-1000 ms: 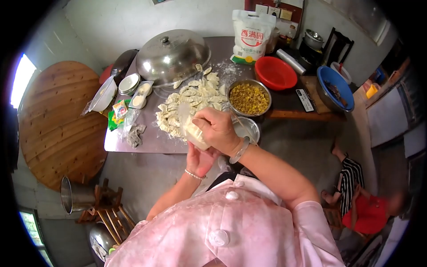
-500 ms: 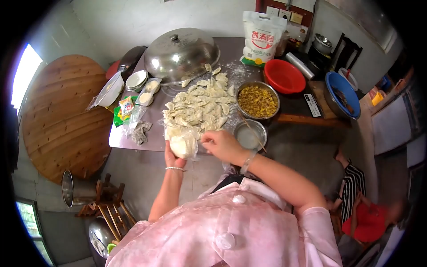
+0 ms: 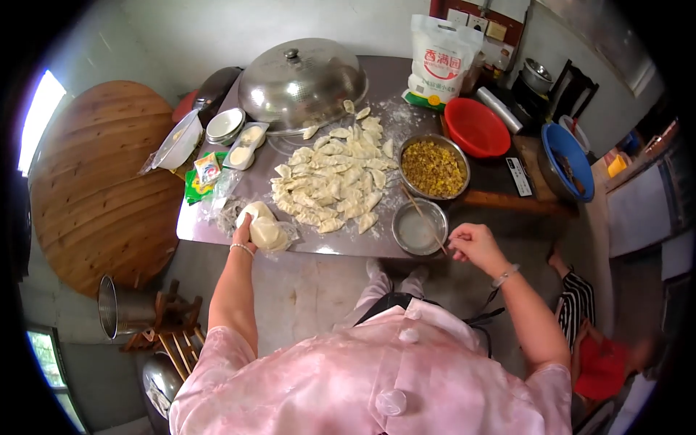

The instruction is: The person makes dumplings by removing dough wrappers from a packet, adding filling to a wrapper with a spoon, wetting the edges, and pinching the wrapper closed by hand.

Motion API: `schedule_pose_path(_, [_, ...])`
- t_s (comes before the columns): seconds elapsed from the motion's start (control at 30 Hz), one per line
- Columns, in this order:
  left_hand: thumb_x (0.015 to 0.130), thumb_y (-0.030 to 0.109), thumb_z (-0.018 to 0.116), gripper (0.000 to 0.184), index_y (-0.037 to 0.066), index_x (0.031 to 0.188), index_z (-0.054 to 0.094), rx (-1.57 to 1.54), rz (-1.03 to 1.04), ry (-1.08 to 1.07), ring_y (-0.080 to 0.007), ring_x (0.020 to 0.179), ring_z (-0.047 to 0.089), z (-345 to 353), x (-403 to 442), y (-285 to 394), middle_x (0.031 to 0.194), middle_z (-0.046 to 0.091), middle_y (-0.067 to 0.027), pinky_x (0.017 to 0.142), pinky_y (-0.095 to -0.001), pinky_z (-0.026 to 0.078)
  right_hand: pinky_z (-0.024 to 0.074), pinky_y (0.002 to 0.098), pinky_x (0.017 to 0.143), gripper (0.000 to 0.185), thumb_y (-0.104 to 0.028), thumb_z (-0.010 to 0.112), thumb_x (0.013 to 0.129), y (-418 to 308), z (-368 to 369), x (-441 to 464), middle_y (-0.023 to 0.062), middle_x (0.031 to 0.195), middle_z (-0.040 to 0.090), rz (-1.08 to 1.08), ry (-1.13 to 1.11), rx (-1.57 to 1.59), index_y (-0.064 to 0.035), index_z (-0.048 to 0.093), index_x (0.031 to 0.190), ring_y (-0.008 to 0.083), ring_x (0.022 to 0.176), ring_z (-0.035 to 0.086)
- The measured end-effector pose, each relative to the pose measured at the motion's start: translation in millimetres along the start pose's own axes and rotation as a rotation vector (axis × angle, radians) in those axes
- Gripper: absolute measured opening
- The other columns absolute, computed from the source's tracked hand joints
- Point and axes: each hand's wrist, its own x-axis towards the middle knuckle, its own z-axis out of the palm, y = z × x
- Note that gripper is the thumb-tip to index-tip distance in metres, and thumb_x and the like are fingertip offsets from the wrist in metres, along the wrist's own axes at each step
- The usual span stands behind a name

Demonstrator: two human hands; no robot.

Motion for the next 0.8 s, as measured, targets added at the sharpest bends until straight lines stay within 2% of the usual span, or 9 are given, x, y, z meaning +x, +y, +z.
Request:
schedule_pose_path(0.17, [0.076,0.025,0.072,0.045,-0.005,0.106,0.057,0.265,0.259,0.116,-0.0258,0.082,0.064,8,25,-13,0.096,0.064,-0.0123,0.071,-0.0362,0.052,0.0471,0.0208,0.047,0.006,-0.005,0.056,0.084,9,-23,-7,0.0066,0.075,0.064,0.052,0.088,0.085,-0.0017,0.059,0.087,0.0105,0.056,0.061])
schedule_pose_path(0.27, [0.070,0.027,0.075,0.053,-0.007,0.106,0.056,0.733,0.445,0.293,-0.0292,0.082,0.064,10,27,-17,0.096,0.064,-0.0168,0.073,-0.0368,0.051,0.0470,0.0209,0.046,0.006,-0.005,0.055,0.085,12,-23,-4,0.0072,0.075,0.064,0.054,0.106,0.117,-0.0015,0.058,0.088,0.0108,0.056,0.061])
schedule_pose_path(0.3, [0.066,0.029,0.076,0.058,-0.007,0.106,0.055,1.022,0.419,0.423,-0.0337,0.094,0.060,11,22,-11,0.104,0.061,-0.0205,0.081,-0.0391,0.047,0.0470,0.0209,0.046,0.006,-0.005,0.055,0.085,13,-23,-3,0.0074,0.075,0.064,0.051,0.112,0.123,-0.0014,0.058,0.088,0.0109,0.056,0.061])
schedule_pose_path(0.4, [0.068,0.027,0.073,0.051,-0.004,0.105,0.056,1.172,0.702,0.596,-0.0366,0.104,0.053,21,-16,-14,0.113,0.056,-0.0213,0.088,-0.0409,0.043,0.0469,0.0208,0.046,0.006,-0.005,0.055,0.085,13,-16,0,0.0079,0.075,0.064,0.064,0.092,0.175,-0.0011,0.058,0.088,0.0110,0.056,0.061])
schedule_pose_path(0.47, [0.067,0.018,0.069,0.030,0.005,0.093,0.062,1.328,1.051,0.483,-0.0339,0.101,0.053,20,-48,-20,0.111,0.056,-0.0181,0.086,-0.0410,0.043,0.0469,0.0207,0.046,0.006,-0.005,0.055,0.085,10,-11,1,0.0081,0.076,0.064,0.035,0.082,0.176,-0.0010,0.058,0.089,0.0110,0.056,0.061])
schedule_pose_path(0.53, [0.065,0.015,0.067,0.023,0.007,0.086,0.063,1.410,1.239,0.419,-0.0340,0.099,0.054,12,-59,-44,0.106,0.058,-0.0157,0.087,-0.0422,0.041,0.0470,0.0208,0.046,0.006,-0.005,0.055,0.085,10,-11,1,0.0084,0.076,0.064,0.009,0.074,0.173,-0.0010,0.058,0.089,0.0110,0.056,0.061])
schedule_pose_path(0.6, [0.064,0.013,0.066,0.018,0.008,0.081,0.064,1.413,1.213,0.308,-0.0340,0.101,0.053,22,-83,-59,0.111,0.056,-0.0148,0.090,-0.0438,0.038,0.0471,0.0209,0.046,0.006,-0.005,0.055,0.085,13,-8,1,0.0086,0.076,0.064,-0.006,0.056,0.165,-0.0009,0.058,0.089,0.0111,0.056,0.061])
schedule_pose_path(0.63, [0.065,0.015,0.066,0.030,0.008,0.093,0.061,1.505,1.063,0.276,-0.0331,0.114,0.045,30,-97,-61,0.124,0.049,-0.0160,0.095,-0.0467,0.033,0.0471,0.0209,0.046,0.006,-0.004,0.055,0.085,14,-7,3,0.0087,0.076,0.065,-0.005,0.047,0.173,-0.0008,0.058,0.089,0.0112,0.056,0.061])
schedule_pose_path(0.8, [0.067,0.016,0.066,0.057,0.008,0.120,0.046,1.621,0.907,0.396,-0.0330,0.131,0.027,46,-92,-73,0.141,0.030,-0.0166,0.100,-0.0547,0.024,0.0475,0.0212,0.046,0.006,-0.004,0.055,0.085,14,-7,-3,0.0091,0.076,0.065,0.014,0.037,0.198,-0.0003,0.058,0.089,0.0115,0.056,0.061])
